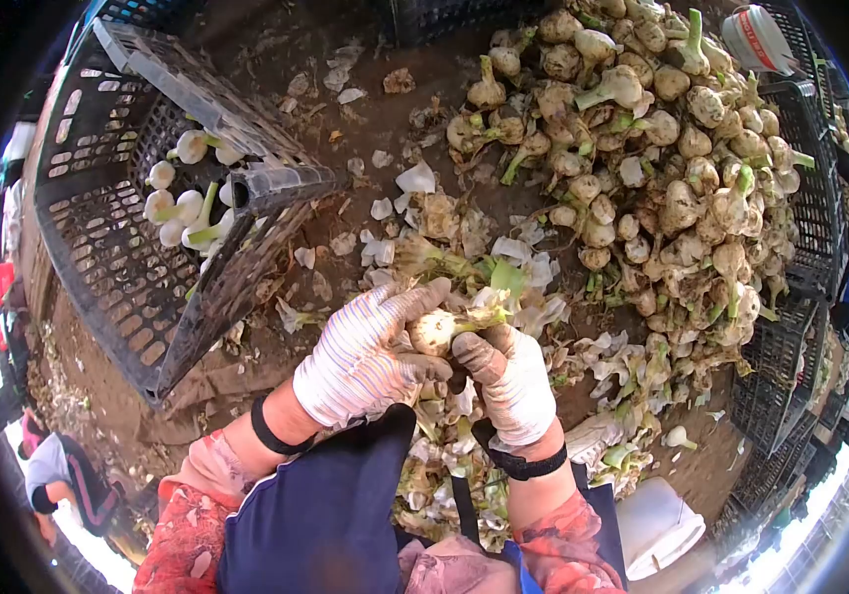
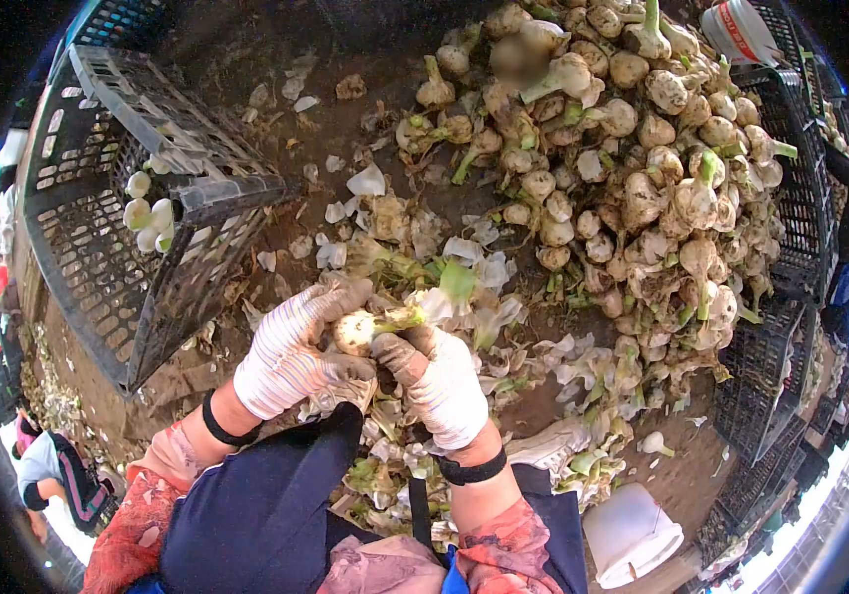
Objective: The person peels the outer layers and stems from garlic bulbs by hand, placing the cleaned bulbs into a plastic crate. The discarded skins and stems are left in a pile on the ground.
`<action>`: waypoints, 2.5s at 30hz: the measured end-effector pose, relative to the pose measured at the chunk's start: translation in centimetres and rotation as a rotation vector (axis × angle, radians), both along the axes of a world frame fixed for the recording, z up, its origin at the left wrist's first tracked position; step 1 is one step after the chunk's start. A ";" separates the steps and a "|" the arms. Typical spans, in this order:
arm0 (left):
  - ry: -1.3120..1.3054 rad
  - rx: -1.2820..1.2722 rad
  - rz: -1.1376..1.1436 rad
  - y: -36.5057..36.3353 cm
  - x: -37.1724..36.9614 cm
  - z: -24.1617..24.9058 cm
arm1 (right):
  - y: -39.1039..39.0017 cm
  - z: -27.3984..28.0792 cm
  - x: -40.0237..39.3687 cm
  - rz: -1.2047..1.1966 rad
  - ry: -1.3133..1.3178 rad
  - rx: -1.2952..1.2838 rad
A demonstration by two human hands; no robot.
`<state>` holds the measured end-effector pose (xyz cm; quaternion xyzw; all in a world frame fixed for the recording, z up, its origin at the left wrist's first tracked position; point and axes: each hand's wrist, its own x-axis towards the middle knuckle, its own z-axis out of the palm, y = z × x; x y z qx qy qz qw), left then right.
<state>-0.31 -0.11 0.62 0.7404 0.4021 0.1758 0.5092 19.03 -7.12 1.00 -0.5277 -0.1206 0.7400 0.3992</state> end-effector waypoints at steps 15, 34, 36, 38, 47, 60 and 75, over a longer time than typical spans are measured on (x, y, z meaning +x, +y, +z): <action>-0.156 -0.646 0.178 0.3 -0.6 1.1 | 0.2 -0.1 -0.2 0.036 -0.043 0.058; -0.311 -0.923 0.337 0.0 0.6 1.6 | -0.9 -1.3 -1.5 -0.093 -0.469 0.488; -0.309 -0.975 0.223 0.9 0.1 2.0 | -0.8 -0.3 -1.5 -0.108 -0.304 0.339; -0.350 -1.014 0.164 0.7 -0.4 2.0 | -0.3 -0.4 -0.9 -0.189 -0.050 0.130; -0.320 -0.893 0.069 -0.2 0.5 2.0 | -2.7 -6.6 -1.4 0.014 -0.443 0.254; 0.037 -0.053 -0.101 0.2 0.8 2.1 | -3.0 -0.7 -1.9 -0.171 -0.355 0.250; 0.023 -0.429 0.094 0.7 1.1 2.0 | -2.2 0.4 -2.2 -0.286 -0.165 0.045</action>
